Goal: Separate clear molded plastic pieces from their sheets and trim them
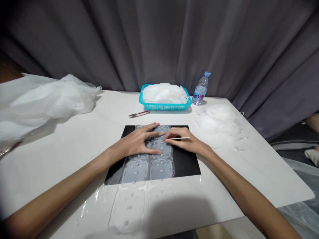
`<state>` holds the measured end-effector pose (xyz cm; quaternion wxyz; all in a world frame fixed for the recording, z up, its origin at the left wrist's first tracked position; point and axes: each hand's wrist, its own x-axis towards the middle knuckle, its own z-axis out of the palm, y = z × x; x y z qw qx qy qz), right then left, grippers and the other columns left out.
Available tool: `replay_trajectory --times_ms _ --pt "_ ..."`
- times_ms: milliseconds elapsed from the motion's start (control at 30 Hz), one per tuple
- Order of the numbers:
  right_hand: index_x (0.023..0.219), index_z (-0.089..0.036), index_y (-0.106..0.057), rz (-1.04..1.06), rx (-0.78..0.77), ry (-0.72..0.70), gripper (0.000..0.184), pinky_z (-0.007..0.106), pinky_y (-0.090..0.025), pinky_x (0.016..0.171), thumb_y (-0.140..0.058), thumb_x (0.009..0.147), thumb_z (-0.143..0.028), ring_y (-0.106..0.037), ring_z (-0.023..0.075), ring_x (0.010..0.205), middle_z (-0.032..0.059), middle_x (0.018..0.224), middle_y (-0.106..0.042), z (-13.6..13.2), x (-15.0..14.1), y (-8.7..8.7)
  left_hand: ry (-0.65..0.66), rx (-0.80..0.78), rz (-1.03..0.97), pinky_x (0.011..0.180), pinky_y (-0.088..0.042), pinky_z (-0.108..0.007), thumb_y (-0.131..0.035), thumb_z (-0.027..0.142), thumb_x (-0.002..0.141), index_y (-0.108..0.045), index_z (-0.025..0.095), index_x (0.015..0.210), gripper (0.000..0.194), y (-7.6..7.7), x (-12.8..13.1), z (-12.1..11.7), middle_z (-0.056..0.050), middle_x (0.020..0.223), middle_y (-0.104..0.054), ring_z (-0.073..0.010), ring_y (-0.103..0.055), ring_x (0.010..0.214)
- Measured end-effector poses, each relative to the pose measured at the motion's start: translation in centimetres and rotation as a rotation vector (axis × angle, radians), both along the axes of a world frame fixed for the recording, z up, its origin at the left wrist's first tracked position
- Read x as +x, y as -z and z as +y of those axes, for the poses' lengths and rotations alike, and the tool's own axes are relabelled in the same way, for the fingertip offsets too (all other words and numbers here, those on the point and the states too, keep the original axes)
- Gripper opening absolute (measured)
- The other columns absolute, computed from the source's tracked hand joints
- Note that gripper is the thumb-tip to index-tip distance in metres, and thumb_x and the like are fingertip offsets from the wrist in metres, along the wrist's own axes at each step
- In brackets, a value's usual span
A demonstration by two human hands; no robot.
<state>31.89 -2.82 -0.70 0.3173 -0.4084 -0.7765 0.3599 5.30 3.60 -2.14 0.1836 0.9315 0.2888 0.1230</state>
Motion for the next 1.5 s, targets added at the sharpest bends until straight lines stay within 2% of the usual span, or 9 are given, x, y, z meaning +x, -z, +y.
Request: replay_trajectory --times_ms 200,533,667,833,1100,1233,1400,1500 --pt "0.099 -0.021 -0.078 -0.017 0.032 0.014 0.025 0.037 -0.060 0.088 -0.068 0.100 -0.044 -0.074 0.0235 0.095 0.0075 0.102 -0.079 -0.3 -0.3 -0.5 0.008 -0.020 0.010 0.128 -0.031 -0.060 -0.076 0.085 0.073 -0.061 0.029 0.151 0.097 -0.2 0.1 -0.1 -0.011 0.175 -0.033 -0.0422 -0.030 0.161" --pt "0.102 -0.021 -0.078 0.001 0.020 -0.009 0.024 0.038 -0.059 0.091 -0.068 0.100 -0.042 -0.074 0.0235 0.098 0.0069 0.105 -0.078 0.1 -0.1 0.3 -0.011 -0.016 0.049 0.128 -0.032 -0.057 -0.071 0.090 0.072 -0.060 0.027 0.152 0.103 0.0 0.2 0.1 -0.015 0.174 -0.034 -0.0413 -0.031 0.161" --pt "0.103 -0.021 -0.078 -0.014 0.065 -0.009 0.022 0.038 -0.059 0.089 -0.067 0.102 -0.040 -0.073 0.0239 0.098 0.0071 0.105 -0.077 0.2 -0.1 0.5 -0.009 0.005 0.017 0.127 -0.033 -0.057 -0.068 0.092 0.073 -0.063 0.028 0.150 0.101 0.2 0.2 0.1 -0.014 0.172 -0.038 -0.0421 -0.036 0.158" --pt "0.108 -0.022 -0.076 -0.061 0.142 -0.035 0.021 0.038 -0.057 0.094 -0.063 0.105 -0.038 -0.073 0.0241 0.103 0.0068 0.110 -0.077 0.3 0.0 0.8 -0.058 -0.009 -0.040 0.127 -0.033 -0.056 -0.054 0.090 0.085 -0.069 0.029 0.142 0.085 0.5 0.5 0.1 -0.012 0.170 -0.043 -0.0383 -0.040 0.156" --pt "0.105 -0.021 -0.076 -0.118 0.231 -0.049 0.021 0.039 -0.057 0.093 -0.060 0.106 -0.035 -0.073 0.0253 0.103 0.0089 0.108 -0.078 0.5 0.1 0.3 -0.052 -0.017 -0.025 0.128 -0.032 -0.055 -0.054 0.093 0.081 -0.068 0.029 0.144 0.091 0.1 0.7 -0.1 -0.013 0.170 -0.042 -0.0380 -0.038 0.158" --pt "0.104 -0.021 -0.076 -0.130 0.162 -0.042 0.018 0.036 -0.058 0.087 -0.063 0.105 -0.033 -0.073 0.0227 0.095 0.0075 0.105 -0.078 0.3 1.0 -0.3 -0.046 -0.013 0.012 0.129 -0.032 -0.054 -0.053 0.094 0.081 -0.065 0.029 0.147 0.094 -0.3 0.6 -0.1 -0.014 0.171 -0.040 -0.0374 -0.036 0.159" --pt "0.099 -0.021 -0.078 -0.025 0.052 0.100 0.013 0.031 -0.056 0.077 -0.073 0.098 -0.033 -0.072 0.0207 0.089 0.0058 0.100 -0.078 -0.1 1.8 -0.8 -0.044 0.011 0.059 0.129 -0.033 -0.054 -0.055 0.092 0.081 -0.063 0.030 0.150 0.093 -0.6 0.7 -0.1 -0.014 0.172 -0.039 -0.0372 -0.035 0.160" --pt "0.099 -0.020 -0.078 0.010 0.032 0.078 0.013 0.032 -0.058 0.082 -0.072 0.098 -0.032 -0.073 0.0211 0.093 0.0060 0.102 -0.077 -0.1 1.4 -0.4 -0.034 0.049 0.076 0.128 -0.034 -0.054 -0.054 0.092 0.082 -0.062 0.030 0.151 0.093 -0.6 0.7 -0.1 -0.015 0.171 -0.039 -0.0368 -0.034 0.160"
